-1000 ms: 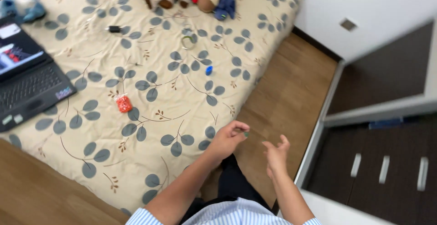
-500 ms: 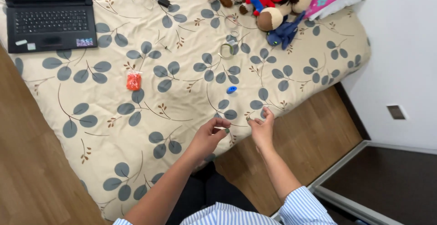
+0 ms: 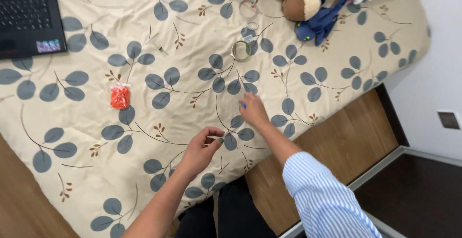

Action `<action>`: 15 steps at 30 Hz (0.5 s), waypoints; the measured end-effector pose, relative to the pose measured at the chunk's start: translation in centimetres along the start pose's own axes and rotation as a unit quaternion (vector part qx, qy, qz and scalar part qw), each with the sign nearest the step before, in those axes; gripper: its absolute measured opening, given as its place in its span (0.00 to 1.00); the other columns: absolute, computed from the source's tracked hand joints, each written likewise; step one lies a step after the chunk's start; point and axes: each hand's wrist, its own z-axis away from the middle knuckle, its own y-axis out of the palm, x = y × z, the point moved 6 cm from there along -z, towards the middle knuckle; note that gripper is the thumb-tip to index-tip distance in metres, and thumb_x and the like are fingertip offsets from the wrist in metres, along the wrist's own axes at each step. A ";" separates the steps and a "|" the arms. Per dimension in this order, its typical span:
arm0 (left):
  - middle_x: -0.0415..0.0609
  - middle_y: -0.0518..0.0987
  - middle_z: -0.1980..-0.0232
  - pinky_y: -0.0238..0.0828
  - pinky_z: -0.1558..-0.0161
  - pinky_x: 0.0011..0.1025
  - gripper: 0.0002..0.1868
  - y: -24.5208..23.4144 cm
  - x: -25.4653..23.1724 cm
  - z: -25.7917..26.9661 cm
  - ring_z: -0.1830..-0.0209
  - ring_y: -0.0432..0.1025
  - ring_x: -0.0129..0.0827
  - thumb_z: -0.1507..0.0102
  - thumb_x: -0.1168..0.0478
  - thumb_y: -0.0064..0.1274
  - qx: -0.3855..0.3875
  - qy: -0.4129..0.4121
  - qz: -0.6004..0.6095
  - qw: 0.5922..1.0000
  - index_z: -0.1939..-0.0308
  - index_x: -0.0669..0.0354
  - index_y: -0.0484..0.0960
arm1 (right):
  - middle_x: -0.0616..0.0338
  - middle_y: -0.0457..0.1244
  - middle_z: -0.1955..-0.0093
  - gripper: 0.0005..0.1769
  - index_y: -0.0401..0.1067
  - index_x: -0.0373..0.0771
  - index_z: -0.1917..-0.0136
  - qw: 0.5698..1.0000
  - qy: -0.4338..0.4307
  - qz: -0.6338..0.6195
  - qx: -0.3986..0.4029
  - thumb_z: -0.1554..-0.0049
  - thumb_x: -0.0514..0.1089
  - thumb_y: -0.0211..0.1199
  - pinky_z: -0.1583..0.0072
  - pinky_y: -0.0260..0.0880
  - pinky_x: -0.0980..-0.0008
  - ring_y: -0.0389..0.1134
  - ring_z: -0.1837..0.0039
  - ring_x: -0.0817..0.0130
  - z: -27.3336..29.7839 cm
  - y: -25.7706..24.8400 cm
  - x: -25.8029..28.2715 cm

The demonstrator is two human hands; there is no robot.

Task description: The person picks up small items scattered on the bed, places them on a round tray, and carries the tray to the desk. They arrange items on the desk, coil a charging cable, place items into a drawer, smooth the bedsheet, and gather plush toys together at the head of the bed.

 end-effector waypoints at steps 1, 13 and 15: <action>0.51 0.83 0.44 0.74 0.53 0.33 0.15 0.3 0.0 -1.3 0.54 0.77 0.35 0.35 0.58 0.55 -0.005 -0.010 0.005 1.000 0.44 0.50 0.84 | 0.45 0.65 0.32 0.14 0.81 0.44 0.43 1.000 -0.003 -0.003 0.012 0.42 0.42 0.61 0.27 0.60 0.49 0.62 0.26 0.45 -2.7 0.9 -1.4; 0.57 0.82 0.55 0.71 0.61 0.31 0.16 4.6 0.7 -16.5 0.62 0.74 0.35 0.34 0.61 0.48 -0.052 -0.091 0.057 0.993 0.42 0.53 0.82 | 0.50 0.66 0.46 0.08 0.81 0.52 0.49 0.960 -0.186 0.209 -0.012 0.39 0.46 0.62 0.27 0.53 0.40 0.66 0.34 0.50 -22.1 10.0 -10.8; 0.57 0.83 0.57 0.70 0.62 0.33 0.16 4.6 -0.1 -17.7 0.63 0.73 0.36 0.34 0.62 0.51 -0.056 -0.094 0.068 0.992 0.43 0.54 0.83 | 0.65 0.63 0.59 0.06 0.71 0.48 0.59 0.938 -0.266 0.221 -0.035 0.39 0.39 0.58 0.38 0.66 0.57 0.70 0.50 0.66 -23.4 10.4 -11.3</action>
